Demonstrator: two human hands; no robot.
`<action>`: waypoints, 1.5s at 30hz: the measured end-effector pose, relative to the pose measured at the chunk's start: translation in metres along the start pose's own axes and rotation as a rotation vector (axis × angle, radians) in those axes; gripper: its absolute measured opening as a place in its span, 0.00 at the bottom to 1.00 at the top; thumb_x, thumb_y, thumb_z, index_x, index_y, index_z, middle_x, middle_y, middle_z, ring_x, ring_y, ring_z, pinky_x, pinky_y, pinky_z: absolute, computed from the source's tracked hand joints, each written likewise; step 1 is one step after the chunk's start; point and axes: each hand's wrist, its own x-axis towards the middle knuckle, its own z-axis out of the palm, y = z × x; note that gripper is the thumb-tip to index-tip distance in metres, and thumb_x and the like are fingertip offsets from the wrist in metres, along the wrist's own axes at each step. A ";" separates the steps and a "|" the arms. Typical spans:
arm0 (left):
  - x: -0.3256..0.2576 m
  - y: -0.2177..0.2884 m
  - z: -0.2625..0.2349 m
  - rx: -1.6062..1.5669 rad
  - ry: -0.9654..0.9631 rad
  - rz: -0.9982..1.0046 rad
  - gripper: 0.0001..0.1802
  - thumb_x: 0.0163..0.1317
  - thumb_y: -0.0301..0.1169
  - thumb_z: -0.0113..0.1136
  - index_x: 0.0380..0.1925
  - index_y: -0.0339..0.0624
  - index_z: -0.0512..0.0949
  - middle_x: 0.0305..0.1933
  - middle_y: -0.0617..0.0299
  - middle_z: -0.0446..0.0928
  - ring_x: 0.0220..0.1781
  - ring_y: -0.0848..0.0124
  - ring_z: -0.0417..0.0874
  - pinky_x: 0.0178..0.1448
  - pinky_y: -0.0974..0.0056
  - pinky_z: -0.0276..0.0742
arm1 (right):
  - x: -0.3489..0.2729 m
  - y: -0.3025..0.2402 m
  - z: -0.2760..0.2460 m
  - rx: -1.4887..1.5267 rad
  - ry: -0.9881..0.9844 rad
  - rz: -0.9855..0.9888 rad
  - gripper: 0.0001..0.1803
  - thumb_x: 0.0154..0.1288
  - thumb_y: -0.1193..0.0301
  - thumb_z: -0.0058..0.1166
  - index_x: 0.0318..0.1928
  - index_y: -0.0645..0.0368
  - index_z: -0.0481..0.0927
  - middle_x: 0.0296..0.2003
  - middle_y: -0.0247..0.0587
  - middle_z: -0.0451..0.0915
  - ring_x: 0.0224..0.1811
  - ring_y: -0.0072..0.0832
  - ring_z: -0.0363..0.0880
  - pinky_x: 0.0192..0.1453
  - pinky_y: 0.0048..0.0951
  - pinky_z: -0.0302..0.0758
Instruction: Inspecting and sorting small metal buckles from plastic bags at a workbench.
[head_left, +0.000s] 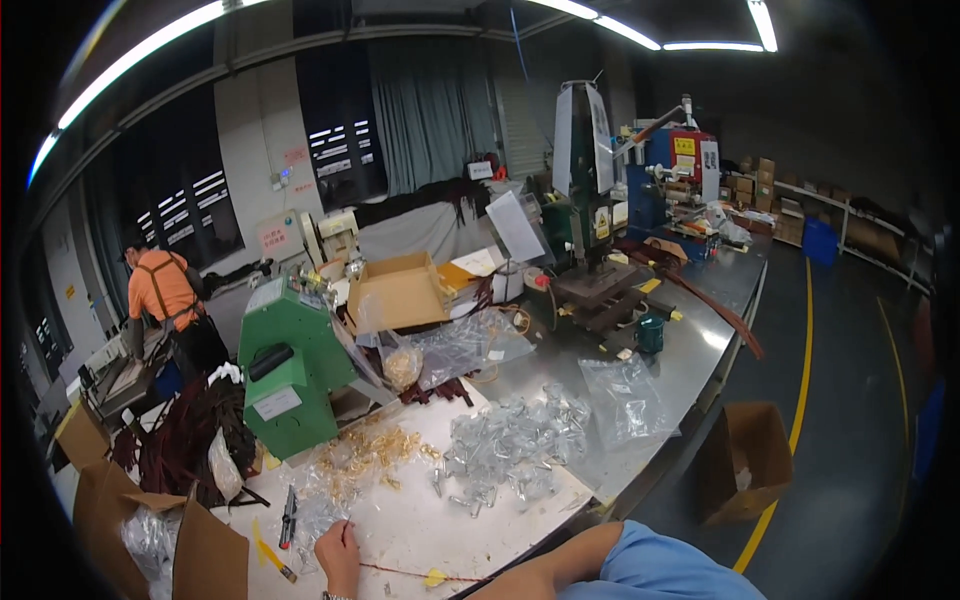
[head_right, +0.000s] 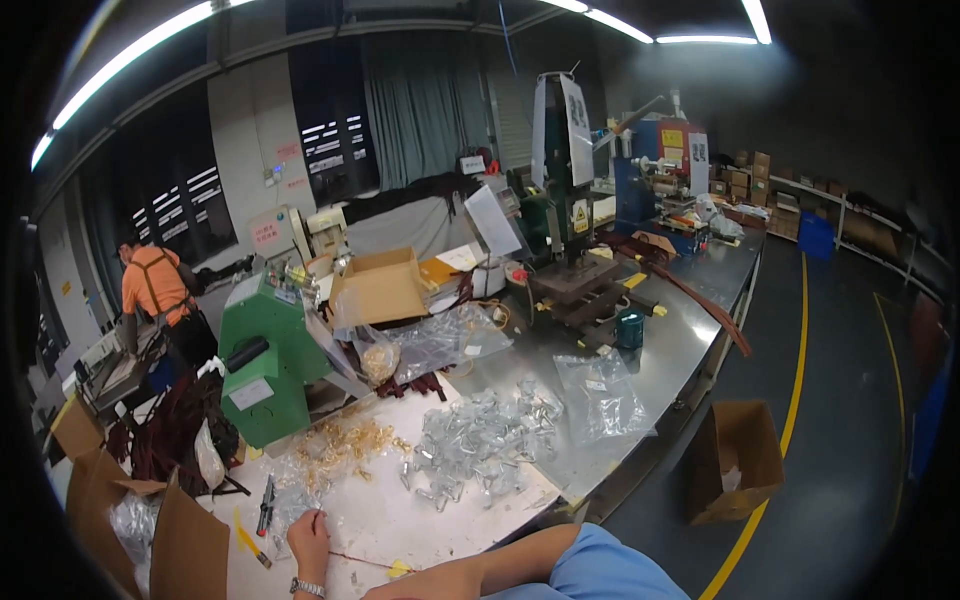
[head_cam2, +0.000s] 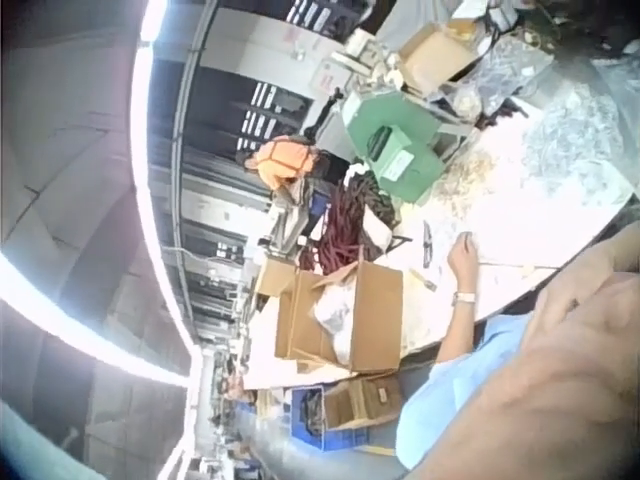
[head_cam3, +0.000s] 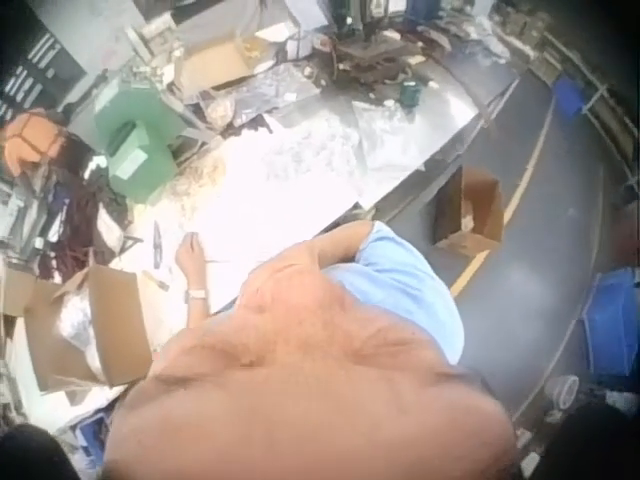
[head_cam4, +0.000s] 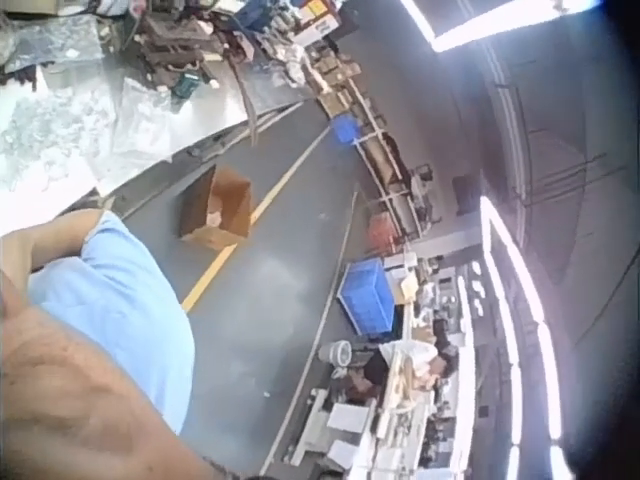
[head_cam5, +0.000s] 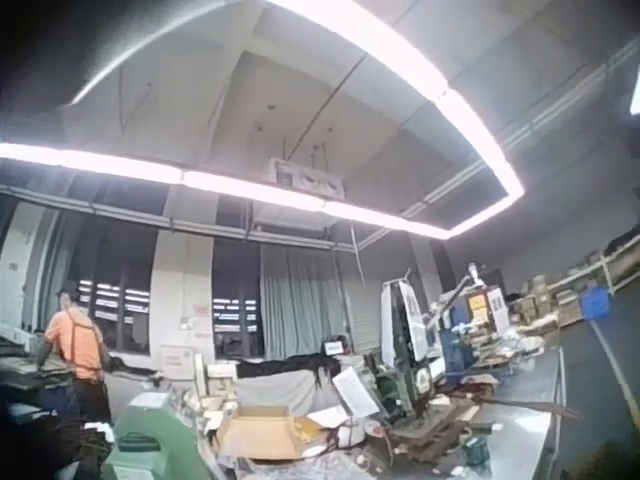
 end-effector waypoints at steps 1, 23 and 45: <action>0.007 -0.001 0.006 0.000 0.032 0.072 0.08 0.70 0.26 0.60 0.37 0.36 0.87 0.23 0.49 0.83 0.21 0.60 0.85 0.30 0.58 0.77 | -0.003 -0.011 -0.008 -0.060 0.011 -0.010 0.40 0.72 0.49 0.67 0.68 0.72 0.75 0.69 0.64 0.73 0.71 0.57 0.73 0.72 0.54 0.70; -0.004 -0.022 0.005 0.027 -0.046 -0.119 0.08 0.70 0.27 0.61 0.37 0.37 0.87 0.31 0.44 0.85 0.31 0.47 0.87 0.37 0.52 0.80 | -0.018 -0.006 0.034 -0.194 0.385 -0.253 0.25 0.70 0.54 0.69 0.53 0.64 0.88 0.48 0.48 0.88 0.50 0.43 0.86 0.53 0.44 0.81; 0.058 -0.049 -0.057 0.331 -0.280 -0.068 0.22 0.62 0.24 0.63 0.58 0.41 0.82 0.56 0.47 0.84 0.52 0.45 0.86 0.56 0.46 0.82 | -0.099 0.149 -0.094 -1.452 0.774 0.469 0.18 0.62 0.76 0.66 0.52 0.64 0.81 0.56 0.53 0.81 0.61 0.52 0.79 0.66 0.48 0.76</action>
